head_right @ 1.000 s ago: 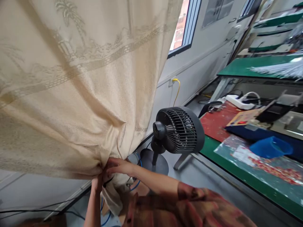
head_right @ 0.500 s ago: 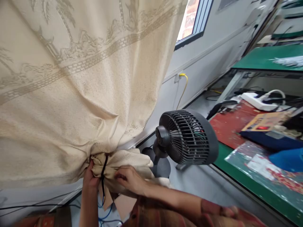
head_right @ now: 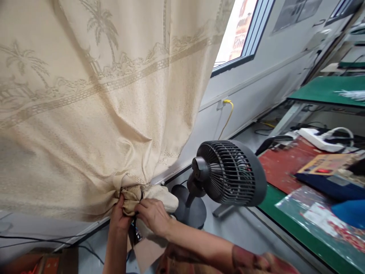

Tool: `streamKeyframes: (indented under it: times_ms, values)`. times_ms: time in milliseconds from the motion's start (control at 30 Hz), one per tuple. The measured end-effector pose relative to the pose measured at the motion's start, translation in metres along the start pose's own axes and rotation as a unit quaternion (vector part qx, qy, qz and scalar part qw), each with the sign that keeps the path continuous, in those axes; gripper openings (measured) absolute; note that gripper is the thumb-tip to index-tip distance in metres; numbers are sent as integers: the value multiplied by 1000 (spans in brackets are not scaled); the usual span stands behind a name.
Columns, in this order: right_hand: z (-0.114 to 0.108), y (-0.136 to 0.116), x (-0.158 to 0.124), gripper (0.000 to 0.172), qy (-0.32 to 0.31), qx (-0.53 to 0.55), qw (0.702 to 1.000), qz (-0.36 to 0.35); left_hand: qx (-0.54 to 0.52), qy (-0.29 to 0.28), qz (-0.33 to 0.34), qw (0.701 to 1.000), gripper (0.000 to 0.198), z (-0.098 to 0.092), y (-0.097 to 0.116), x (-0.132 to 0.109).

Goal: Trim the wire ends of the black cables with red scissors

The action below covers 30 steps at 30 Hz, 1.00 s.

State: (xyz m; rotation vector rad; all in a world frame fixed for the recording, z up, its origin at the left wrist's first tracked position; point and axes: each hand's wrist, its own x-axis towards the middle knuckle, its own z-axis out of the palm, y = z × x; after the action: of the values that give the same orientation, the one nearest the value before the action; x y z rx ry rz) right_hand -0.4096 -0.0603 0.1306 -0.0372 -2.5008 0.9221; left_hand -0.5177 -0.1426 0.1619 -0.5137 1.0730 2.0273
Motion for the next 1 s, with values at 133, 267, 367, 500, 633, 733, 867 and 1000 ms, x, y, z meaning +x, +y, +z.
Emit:
streamKeyframes:
  times_ms: [133,267,367,500,633,733,867,1000]
  values:
    - [-4,8,1,12,-13,301,941,156,9,-26,12,1000,18,2,-6,-9]
    - [-8,17,2,31,-32,566,780,265,27,-41,29,998,15,-1,-11,-13]
    - [-9,21,-1,36,-15,582,766,273,37,-19,37,998,12,-4,-16,-10]
    - [-11,16,-8,35,30,535,801,267,38,-8,34,999,10,-1,-20,-9]
    - [-22,2,-22,19,112,320,920,198,38,-17,16,999,13,7,-24,-14]
    - [-28,-6,-31,13,107,176,973,105,37,-21,13,999,15,12,-27,-17]
    - [-23,-5,-36,11,104,76,987,101,42,-33,16,998,17,16,-34,-17]
    - [-17,1,-36,5,111,40,988,104,38,-33,37,998,15,16,-38,-12]
